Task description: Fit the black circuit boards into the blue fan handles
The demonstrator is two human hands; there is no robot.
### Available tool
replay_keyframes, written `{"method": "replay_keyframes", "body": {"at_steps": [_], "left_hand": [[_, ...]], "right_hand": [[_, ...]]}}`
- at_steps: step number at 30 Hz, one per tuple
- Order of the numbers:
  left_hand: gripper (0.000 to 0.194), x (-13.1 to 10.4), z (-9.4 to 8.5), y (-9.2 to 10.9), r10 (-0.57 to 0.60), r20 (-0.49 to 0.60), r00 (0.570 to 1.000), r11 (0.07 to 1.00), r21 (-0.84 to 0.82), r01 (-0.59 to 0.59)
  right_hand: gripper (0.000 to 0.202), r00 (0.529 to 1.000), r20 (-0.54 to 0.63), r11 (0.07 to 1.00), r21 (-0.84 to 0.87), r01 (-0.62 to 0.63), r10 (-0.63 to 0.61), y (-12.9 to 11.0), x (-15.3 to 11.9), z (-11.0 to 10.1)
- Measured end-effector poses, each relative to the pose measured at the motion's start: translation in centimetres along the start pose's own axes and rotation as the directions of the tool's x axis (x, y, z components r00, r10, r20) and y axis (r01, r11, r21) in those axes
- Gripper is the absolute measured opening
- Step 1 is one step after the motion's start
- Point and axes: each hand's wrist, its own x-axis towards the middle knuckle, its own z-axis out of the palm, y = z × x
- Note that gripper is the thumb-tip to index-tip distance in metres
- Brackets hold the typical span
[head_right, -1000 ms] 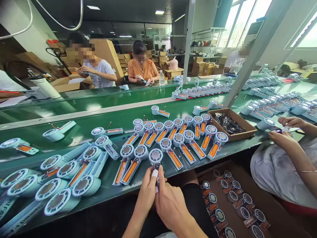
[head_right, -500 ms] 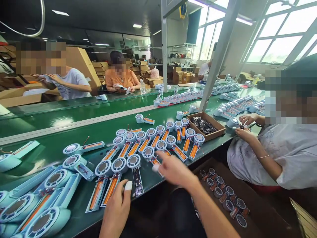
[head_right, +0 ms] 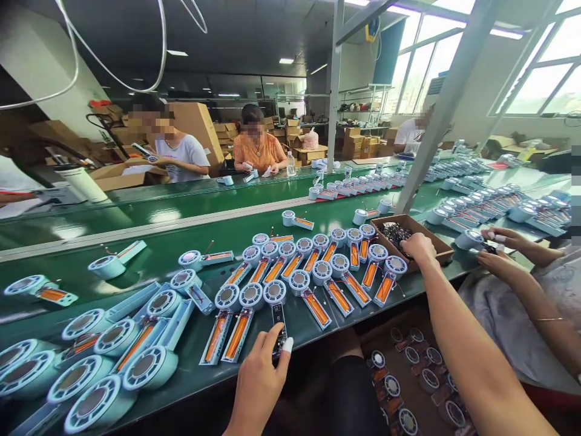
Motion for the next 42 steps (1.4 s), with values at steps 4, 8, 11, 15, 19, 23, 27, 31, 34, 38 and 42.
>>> {"method": "replay_keyframes", "body": {"at_steps": [4, 8, 11, 15, 19, 23, 27, 31, 34, 38, 42], "left_hand": [[0.037, 0.1, -0.4, -0.3, -0.013, 0.014, 1.0, 1.0, 0.008, 0.013], [0.037, -0.3, -0.1, 0.5, -0.053, -0.063, 0.997, 0.998, 0.032, 0.055], [0.036, -0.6, -0.2, 1.7, 0.022, -0.239, 0.971, 1.0, 0.005, -0.022], [0.048, -0.1, -0.6, 3.4, 0.155, -0.099, 0.983, 0.958, -0.229, -0.174], [0.052, 0.9, -0.6, 4.6, 0.04, 0.243, 0.969, 0.968, -0.25, 0.023], [0.047, 0.7, -0.1, 5.6, -0.076, 0.27, 0.96, 0.992, -0.076, 0.1], [0.049, 0.0, -0.2, 5.4, -0.136, 0.259, 0.956, 0.99, 0.0, 0.141], [0.043, -0.3, -1.1, 3.0, -0.238, 0.202, 0.95, 0.971, 0.017, 0.239], [0.039, -0.2, -1.5, 1.5, -0.279, 0.191, 0.941, 0.952, -0.071, 0.297], [0.036, 0.2, -0.9, 1.7, -0.236, 0.191, 0.953, 0.892, -0.346, 0.291], [0.037, 1.1, 0.6, 2.7, -0.266, 0.189, 0.945, 0.745, -0.583, 0.326]], "right_hand": [[0.023, 0.996, -0.08, 0.995, 0.09, 0.032, -0.025, -0.4, -1.9, -0.7], [0.018, 0.94, -0.104, 0.907, 0.246, 0.341, -0.325, -2.2, -8.6, -0.9], [0.017, 0.822, -0.036, 0.754, 0.377, 0.538, -0.568, -4.2, -15.4, -0.9], [0.016, 0.485, 0.149, 0.437, 0.706, 0.558, -0.862, -6.8, -21.8, -0.9], [0.026, 0.502, 0.21, 0.476, 0.731, 0.489, -0.839, -8.9, -22.3, 0.9], [0.016, 0.646, 0.159, 0.591, 0.605, 0.533, -0.746, -10.6, -20.9, 4.1], [0.018, 0.642, 0.121, 0.567, 0.611, 0.553, -0.757, -10.9, -21.2, 5.6], [0.021, 0.636, 0.102, 0.502, 0.713, 0.49, -0.765, -9.2, -21.6, 5.8], [0.019, 0.651, 0.122, 0.472, 0.787, 0.396, -0.749, -7.9, -21.8, 6.3], [0.021, 0.668, 0.131, 0.421, 0.859, 0.293, -0.733, -7.2, -22.7, 7.3], [0.022, 0.677, 0.11, 0.357, 0.904, 0.236, -0.728, -7.1, -23.3, 8.1]]}}
